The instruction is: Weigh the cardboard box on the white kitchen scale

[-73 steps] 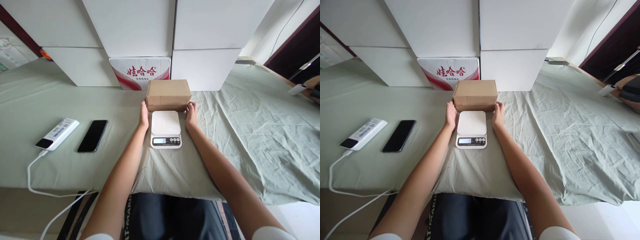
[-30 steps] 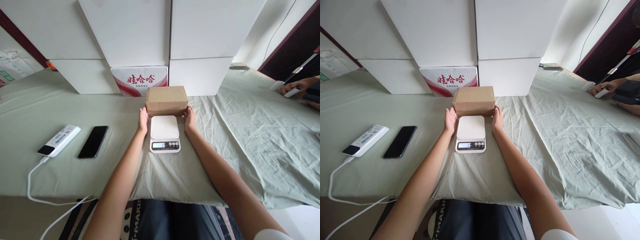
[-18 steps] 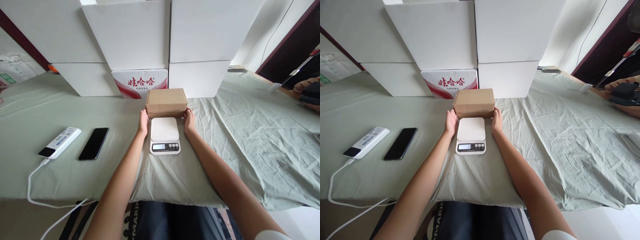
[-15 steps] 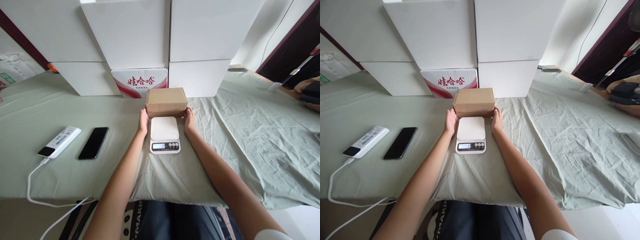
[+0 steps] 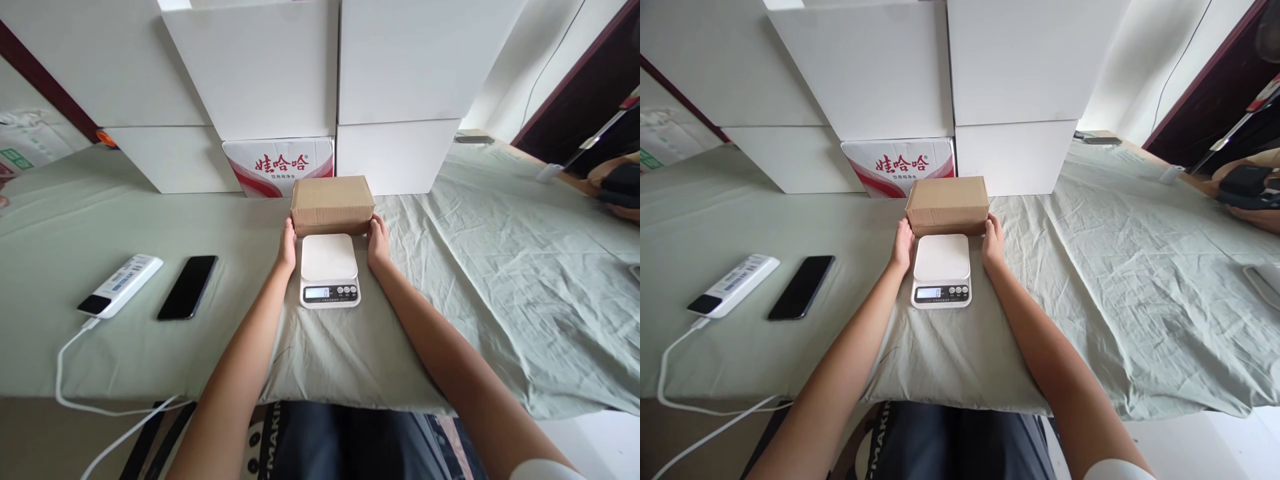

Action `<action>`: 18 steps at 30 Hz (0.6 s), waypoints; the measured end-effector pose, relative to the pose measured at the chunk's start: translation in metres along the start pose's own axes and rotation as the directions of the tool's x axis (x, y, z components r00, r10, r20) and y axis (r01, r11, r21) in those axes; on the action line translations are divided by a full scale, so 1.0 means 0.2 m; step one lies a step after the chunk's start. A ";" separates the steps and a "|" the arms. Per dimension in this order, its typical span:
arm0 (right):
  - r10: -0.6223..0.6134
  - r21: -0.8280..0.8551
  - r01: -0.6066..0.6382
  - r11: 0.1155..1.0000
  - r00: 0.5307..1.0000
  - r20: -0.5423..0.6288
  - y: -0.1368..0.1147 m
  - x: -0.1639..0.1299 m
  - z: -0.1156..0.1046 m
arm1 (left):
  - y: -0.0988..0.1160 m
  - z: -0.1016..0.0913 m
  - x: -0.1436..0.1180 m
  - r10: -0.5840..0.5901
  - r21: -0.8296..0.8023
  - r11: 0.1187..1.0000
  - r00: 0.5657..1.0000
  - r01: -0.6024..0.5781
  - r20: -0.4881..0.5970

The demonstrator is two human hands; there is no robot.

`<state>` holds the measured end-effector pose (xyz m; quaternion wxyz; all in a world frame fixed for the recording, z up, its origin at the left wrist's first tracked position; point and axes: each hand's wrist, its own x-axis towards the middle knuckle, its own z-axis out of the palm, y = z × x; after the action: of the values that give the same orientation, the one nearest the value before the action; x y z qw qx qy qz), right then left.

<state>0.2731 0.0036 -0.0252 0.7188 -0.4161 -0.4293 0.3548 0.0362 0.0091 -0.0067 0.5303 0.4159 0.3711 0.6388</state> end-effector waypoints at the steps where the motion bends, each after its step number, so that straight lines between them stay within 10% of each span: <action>1: 0.015 -0.021 -0.016 1.000 0.999 -0.032 0.00 0.00 0.00 | 0.00 0.01 0.00 0.003 -0.007 1.000 1.000 -0.003 0.004; 18: 0.020 -0.157 -0.023 0.987 1.000 -0.021 -0.05 -0.01 0.01 | 0.04 0.04 -0.02 -0.055 -0.120 0.992 0.998 0.050 -0.043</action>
<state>0.2719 -0.0011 -0.0149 0.6840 -0.4793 -0.4446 0.3236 0.0413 0.0041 0.0022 0.5620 0.3589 0.3555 0.6550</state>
